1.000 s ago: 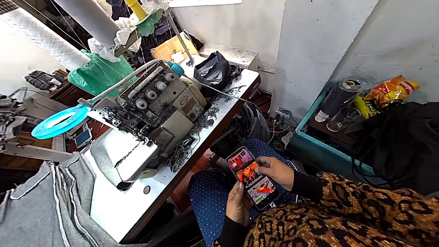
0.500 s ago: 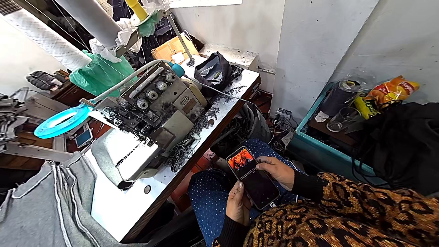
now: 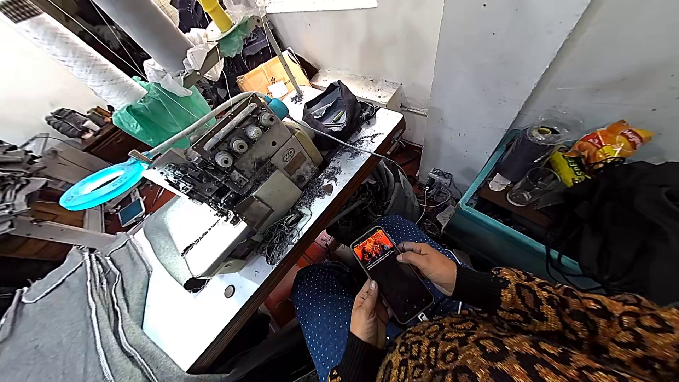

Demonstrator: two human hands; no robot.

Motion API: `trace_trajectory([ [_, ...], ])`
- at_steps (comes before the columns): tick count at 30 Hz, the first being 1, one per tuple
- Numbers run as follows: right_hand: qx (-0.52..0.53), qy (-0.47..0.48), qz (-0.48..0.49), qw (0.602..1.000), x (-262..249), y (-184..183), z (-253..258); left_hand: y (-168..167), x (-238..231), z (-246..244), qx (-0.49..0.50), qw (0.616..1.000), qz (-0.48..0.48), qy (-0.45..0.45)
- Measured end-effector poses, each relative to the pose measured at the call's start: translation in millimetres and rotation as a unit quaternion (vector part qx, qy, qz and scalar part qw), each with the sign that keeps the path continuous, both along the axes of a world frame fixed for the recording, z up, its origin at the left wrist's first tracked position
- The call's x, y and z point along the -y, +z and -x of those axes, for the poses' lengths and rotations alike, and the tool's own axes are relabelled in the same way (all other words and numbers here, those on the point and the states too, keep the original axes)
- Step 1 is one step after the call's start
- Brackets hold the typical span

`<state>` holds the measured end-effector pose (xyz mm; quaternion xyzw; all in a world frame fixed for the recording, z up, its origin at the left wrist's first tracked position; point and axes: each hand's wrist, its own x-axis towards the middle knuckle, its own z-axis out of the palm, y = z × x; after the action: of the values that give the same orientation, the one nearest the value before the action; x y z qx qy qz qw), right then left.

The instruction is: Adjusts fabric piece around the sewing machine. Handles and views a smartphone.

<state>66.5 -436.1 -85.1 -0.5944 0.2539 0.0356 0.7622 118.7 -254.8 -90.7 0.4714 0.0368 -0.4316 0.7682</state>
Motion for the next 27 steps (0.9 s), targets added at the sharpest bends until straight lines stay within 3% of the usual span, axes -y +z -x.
trace_trajectory([
  [27,0.002,0.009,-0.011,1.0,1.2,-1.0,1.9,-5.2,-0.9,1.2,-0.006,1.0,0.012,0.005],
])
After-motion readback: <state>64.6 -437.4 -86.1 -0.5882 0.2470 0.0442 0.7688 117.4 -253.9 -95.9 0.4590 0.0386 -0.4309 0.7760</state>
